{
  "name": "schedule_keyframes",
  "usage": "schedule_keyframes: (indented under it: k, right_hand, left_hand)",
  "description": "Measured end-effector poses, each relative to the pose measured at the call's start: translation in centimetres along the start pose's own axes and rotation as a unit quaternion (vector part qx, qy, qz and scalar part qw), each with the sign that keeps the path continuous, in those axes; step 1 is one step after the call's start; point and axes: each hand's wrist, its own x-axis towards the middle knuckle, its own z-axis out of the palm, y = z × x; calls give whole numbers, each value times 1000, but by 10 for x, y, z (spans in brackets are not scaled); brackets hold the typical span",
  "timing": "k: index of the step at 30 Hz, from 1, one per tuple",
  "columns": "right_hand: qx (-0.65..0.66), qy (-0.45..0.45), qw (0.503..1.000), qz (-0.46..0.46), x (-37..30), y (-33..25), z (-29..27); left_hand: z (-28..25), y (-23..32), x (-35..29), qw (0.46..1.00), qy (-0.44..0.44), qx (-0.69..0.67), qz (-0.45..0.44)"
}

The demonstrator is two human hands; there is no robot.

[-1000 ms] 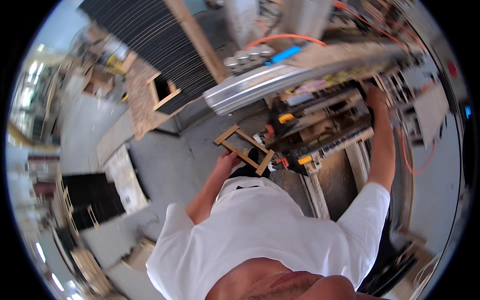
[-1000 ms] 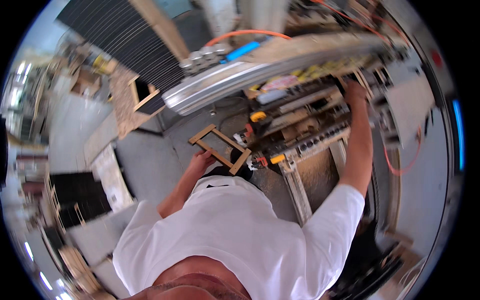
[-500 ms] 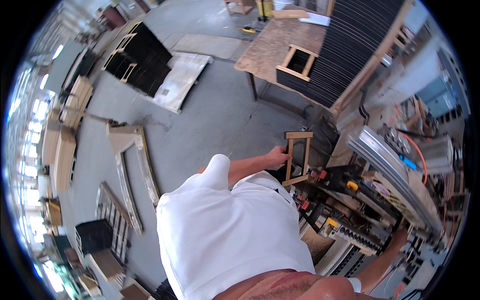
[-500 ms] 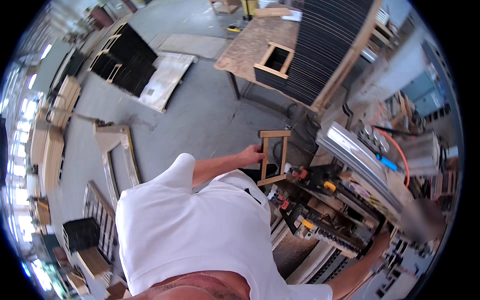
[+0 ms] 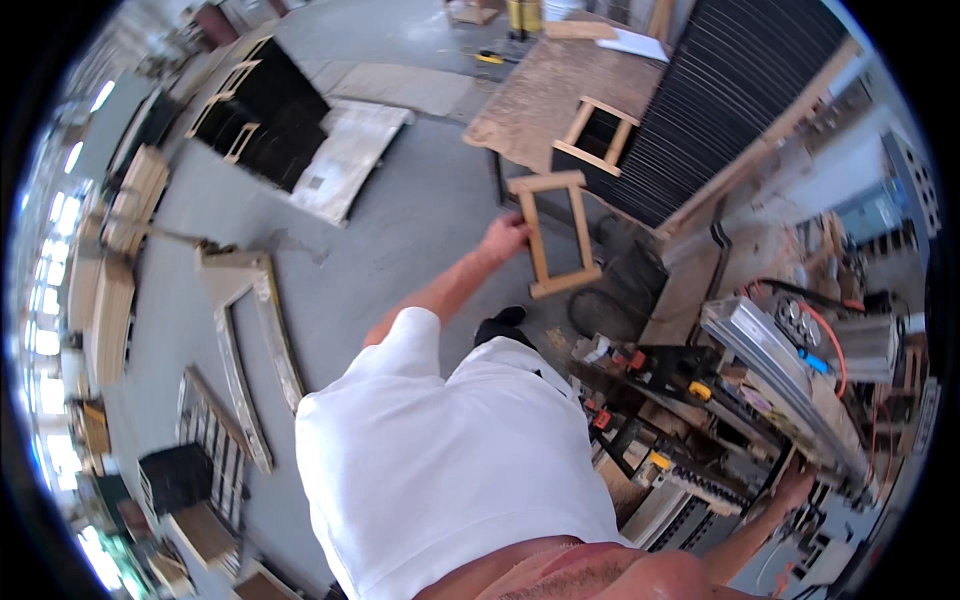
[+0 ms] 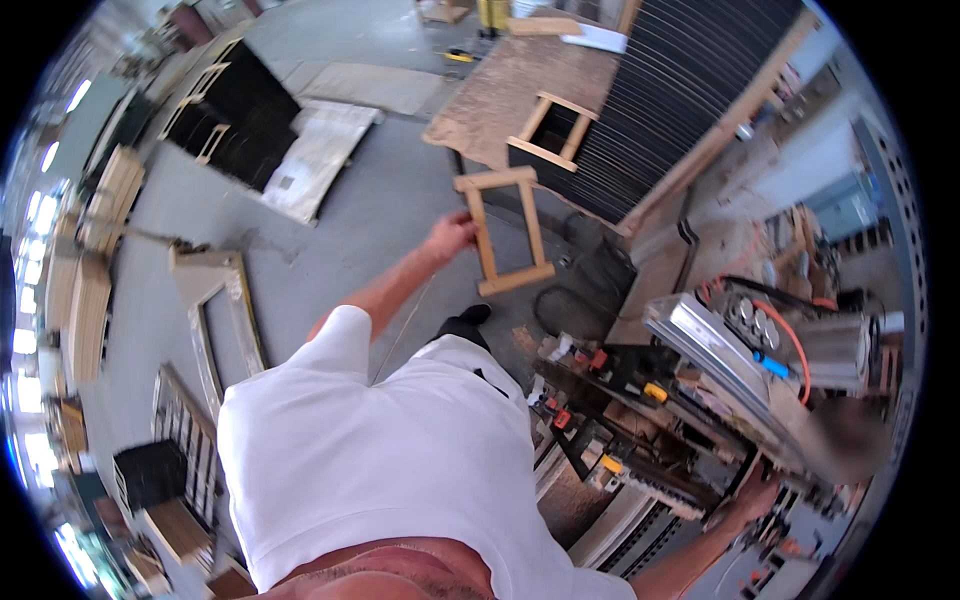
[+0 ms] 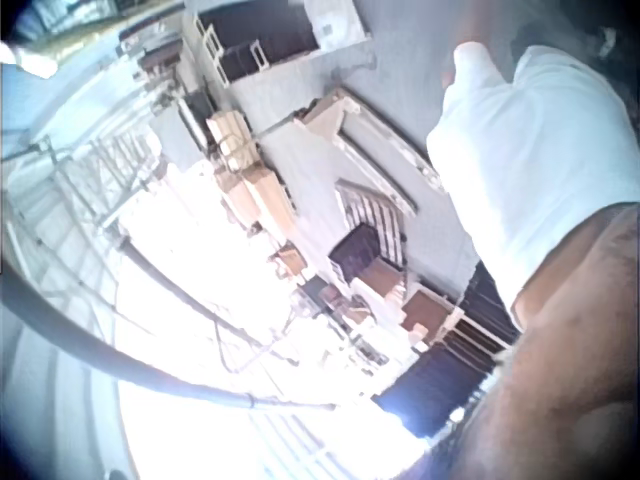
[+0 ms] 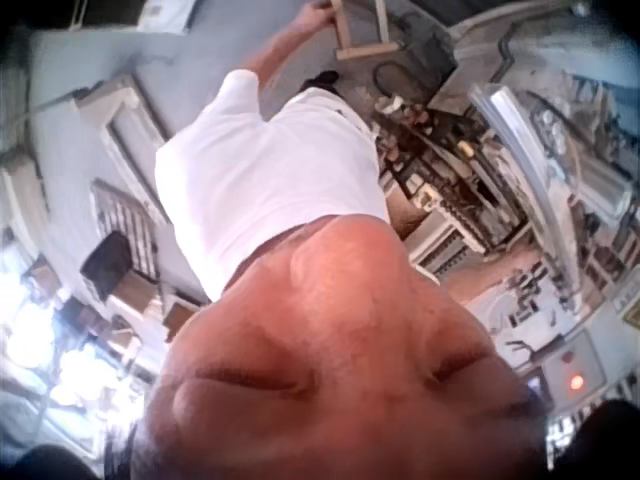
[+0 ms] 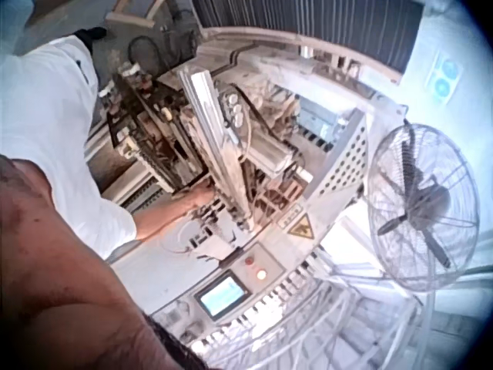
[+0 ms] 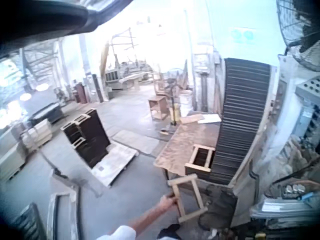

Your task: The person repeatedly places small wooden frames onto a machine, activates the mechanism, and removes the processed frames. The person handles the frames one at a time and stacks them on a nearby surface.

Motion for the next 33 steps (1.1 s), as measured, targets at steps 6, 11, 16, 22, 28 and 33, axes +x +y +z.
schedule_keyframes:
  k: [6,11,16,22,28,33]
  right_hand:
    - [327,145,932,55,-106,-89,-29]
    - [464,74,877,98,-210,-192,12]
    - [375,-61,919,103,-283,-277,75]
    - [465,-167,849,190,-318,-367,83]
    - [426,-228,851,206,-345,-394,108]
    - [385,-241,867,205,-353,-414,109]
  left_hand:
    - [-31,76,80,999,5,-46,10]
    - [-47,97,209,998,-18,-50,15]
    - [-10,116,315,997,-68,-37,-6]
    - [14,91,416,974,-36,222,17]
    - [40,98,387,901,-33,409,142]
    - [49,115,298,732,-161,493,443]
